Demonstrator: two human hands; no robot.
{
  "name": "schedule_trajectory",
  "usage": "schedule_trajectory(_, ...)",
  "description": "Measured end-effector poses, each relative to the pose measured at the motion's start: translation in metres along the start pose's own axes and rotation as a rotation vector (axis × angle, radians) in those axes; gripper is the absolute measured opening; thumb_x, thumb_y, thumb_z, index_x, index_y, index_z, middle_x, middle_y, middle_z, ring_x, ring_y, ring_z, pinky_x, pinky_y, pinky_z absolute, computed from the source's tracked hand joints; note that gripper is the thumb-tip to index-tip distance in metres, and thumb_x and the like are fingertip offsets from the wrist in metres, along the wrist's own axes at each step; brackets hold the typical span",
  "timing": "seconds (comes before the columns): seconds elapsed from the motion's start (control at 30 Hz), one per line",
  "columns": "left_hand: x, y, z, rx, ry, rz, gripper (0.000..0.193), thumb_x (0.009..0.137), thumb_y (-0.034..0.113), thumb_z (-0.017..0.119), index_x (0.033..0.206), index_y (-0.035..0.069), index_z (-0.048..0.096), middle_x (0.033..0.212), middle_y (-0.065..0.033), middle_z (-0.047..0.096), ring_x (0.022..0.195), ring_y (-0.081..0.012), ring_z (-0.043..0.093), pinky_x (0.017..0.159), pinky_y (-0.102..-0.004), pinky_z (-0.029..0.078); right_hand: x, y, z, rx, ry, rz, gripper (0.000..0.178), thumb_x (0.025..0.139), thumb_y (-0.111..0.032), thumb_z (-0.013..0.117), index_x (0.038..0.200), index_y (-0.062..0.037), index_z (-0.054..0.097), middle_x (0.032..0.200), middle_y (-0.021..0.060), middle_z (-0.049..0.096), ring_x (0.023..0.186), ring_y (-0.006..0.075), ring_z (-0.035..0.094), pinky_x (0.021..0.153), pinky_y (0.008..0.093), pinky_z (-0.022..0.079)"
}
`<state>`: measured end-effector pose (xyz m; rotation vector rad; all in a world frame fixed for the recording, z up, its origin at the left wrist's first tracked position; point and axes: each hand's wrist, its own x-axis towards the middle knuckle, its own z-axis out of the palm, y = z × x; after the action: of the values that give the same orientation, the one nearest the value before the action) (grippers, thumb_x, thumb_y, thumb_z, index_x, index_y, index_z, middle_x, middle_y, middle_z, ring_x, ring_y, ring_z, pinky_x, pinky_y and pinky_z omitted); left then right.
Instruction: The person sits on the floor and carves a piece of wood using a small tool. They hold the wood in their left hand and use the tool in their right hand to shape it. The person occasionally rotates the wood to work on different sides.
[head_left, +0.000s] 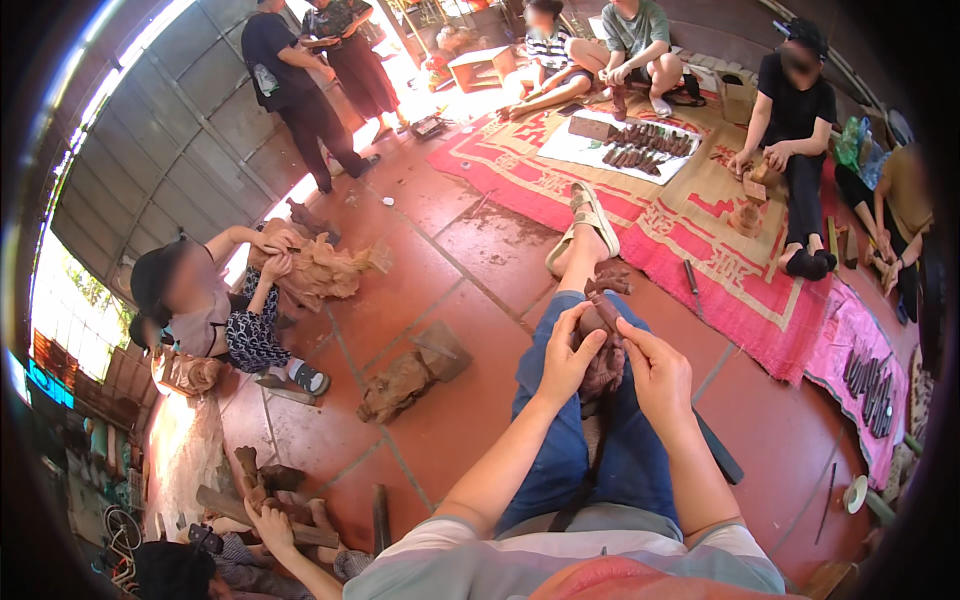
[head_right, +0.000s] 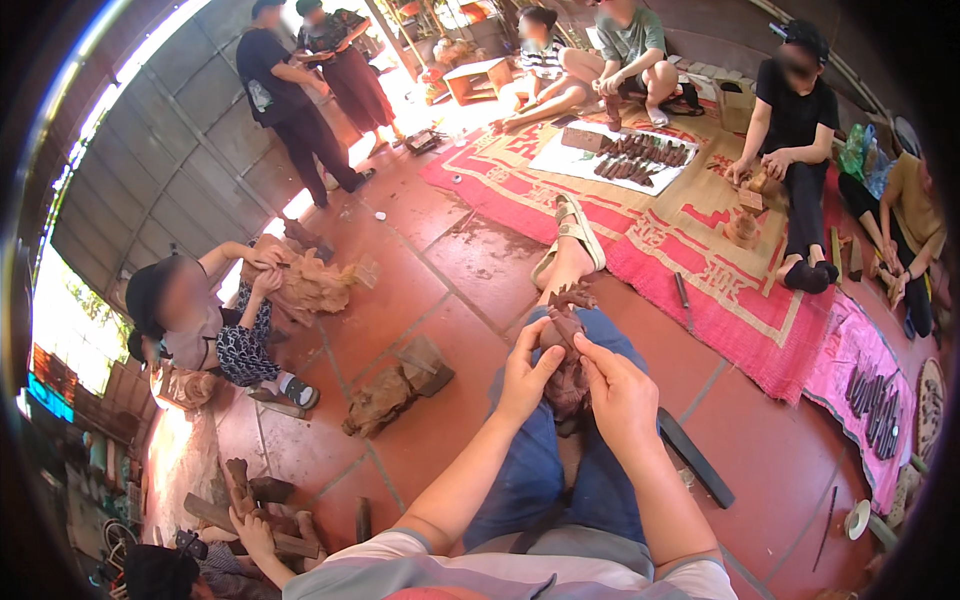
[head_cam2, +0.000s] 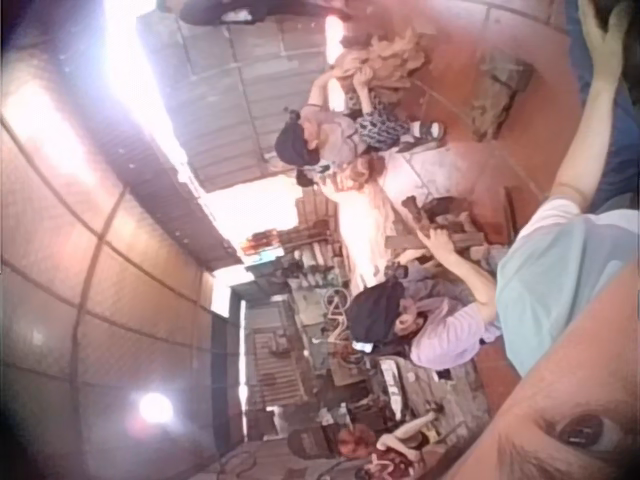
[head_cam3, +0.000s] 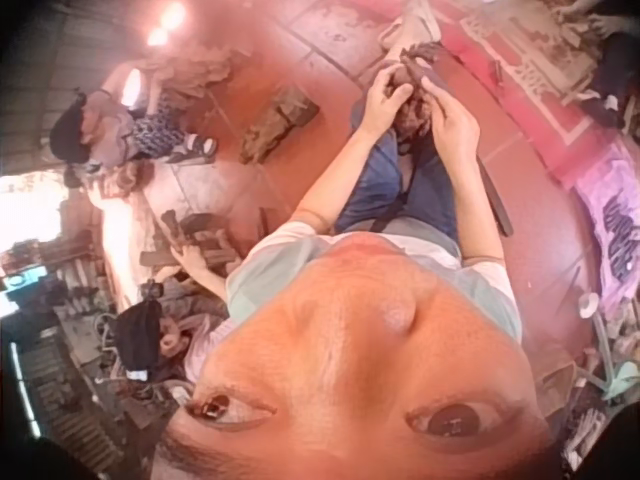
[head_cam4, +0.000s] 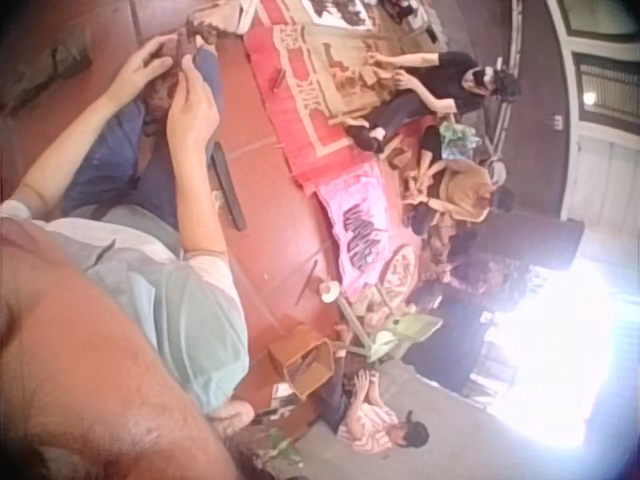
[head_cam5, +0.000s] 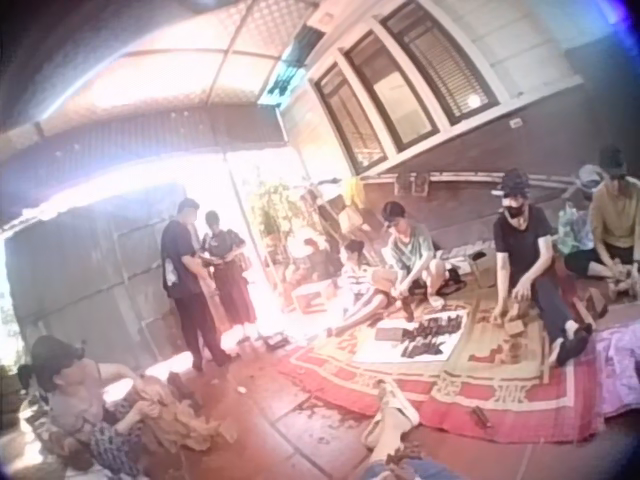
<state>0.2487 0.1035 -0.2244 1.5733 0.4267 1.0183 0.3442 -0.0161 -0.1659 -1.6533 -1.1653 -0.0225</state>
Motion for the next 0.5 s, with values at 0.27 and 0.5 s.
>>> schedule_trajectory(0.27,0.002,0.006,-0.001,0.365,0.027,0.134,0.061,0.077,0.027,0.069,0.127,0.004,0.043,0.124,-0.0152,0.045,0.119,-0.0277,0.04,0.102,-0.0383,0.028,0.027,-0.004,0.01,-0.128,-0.05,0.027,0.025,0.085,-0.016,0.058,0.11,-0.0152,0.063,0.08,0.0109,0.065,0.071,0.0275,0.063,0.061,0.0343,0.049)
schedule_trajectory(0.5,0.01,-0.017,-0.006,0.07,-0.138,-0.034,0.102,0.059,0.006,0.077,0.141,0.003,0.015,0.134,-0.0184,0.033,0.125,-0.0307,0.037,0.102,-0.0363,0.034,0.007,-0.003,0.001,0.062,-0.018,0.077,0.02,0.086,-0.016,0.057,0.105,-0.0133,0.065,0.087,0.0121,0.066,0.075,0.0276,0.064,0.065,0.0328,0.049)
